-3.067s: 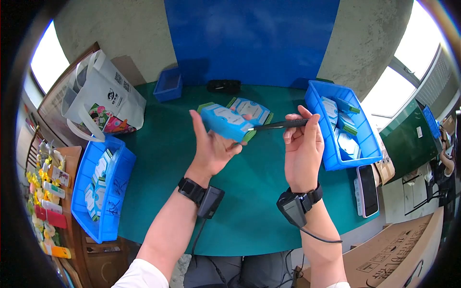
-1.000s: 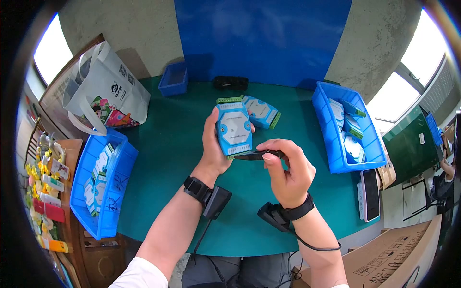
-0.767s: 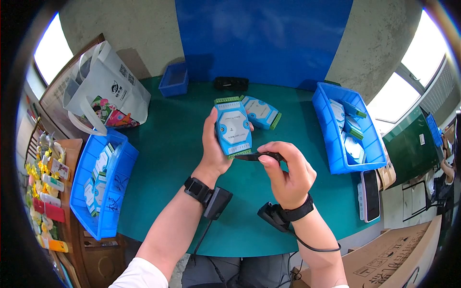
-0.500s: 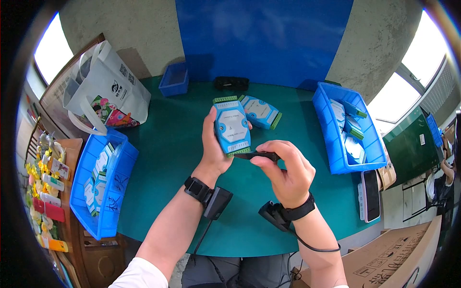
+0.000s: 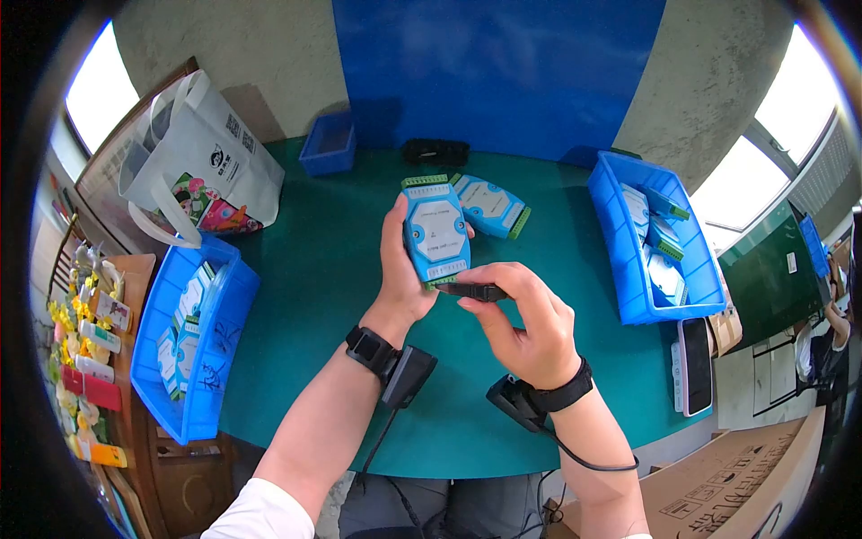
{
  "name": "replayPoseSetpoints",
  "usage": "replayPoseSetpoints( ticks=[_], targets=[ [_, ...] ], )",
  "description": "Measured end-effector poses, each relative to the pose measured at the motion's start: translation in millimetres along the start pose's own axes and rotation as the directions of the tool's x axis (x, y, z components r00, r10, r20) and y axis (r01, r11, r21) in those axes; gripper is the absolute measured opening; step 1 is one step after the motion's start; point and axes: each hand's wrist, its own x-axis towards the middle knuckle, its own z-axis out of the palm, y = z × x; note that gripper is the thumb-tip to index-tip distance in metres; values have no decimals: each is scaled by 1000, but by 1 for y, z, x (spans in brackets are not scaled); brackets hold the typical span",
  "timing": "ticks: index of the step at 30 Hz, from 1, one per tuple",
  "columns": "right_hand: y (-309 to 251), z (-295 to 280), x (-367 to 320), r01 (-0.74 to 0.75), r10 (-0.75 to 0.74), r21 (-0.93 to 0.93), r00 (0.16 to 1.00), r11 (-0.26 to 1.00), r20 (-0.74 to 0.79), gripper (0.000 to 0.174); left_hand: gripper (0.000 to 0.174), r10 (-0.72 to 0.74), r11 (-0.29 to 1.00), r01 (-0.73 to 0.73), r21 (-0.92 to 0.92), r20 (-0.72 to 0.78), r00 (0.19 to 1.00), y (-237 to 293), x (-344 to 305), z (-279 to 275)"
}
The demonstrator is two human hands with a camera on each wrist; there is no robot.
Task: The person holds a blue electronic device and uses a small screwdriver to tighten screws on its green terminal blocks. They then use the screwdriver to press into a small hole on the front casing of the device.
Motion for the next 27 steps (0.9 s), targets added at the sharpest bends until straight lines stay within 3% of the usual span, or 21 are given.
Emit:
replayPoseSetpoints(
  ticks=[15, 22, 27],
  targets=[
    [-5, 7, -8, -221, 225, 44, 967, 974, -118, 26, 74, -15, 1000, 16, -21, 47, 999, 0, 1, -4],
    [1, 7, -10, -137, 146, 78, 981, 987, -128, 44, 72, -5, 990, 7, -142, 13, 1000, 0, 3, -5],
    [5, -1, -9, -124, 128, 105, 991, 987, -29, 59, 69, -15, 993, 21, -112, 48, 999, 0, 3, -7]
  ],
)
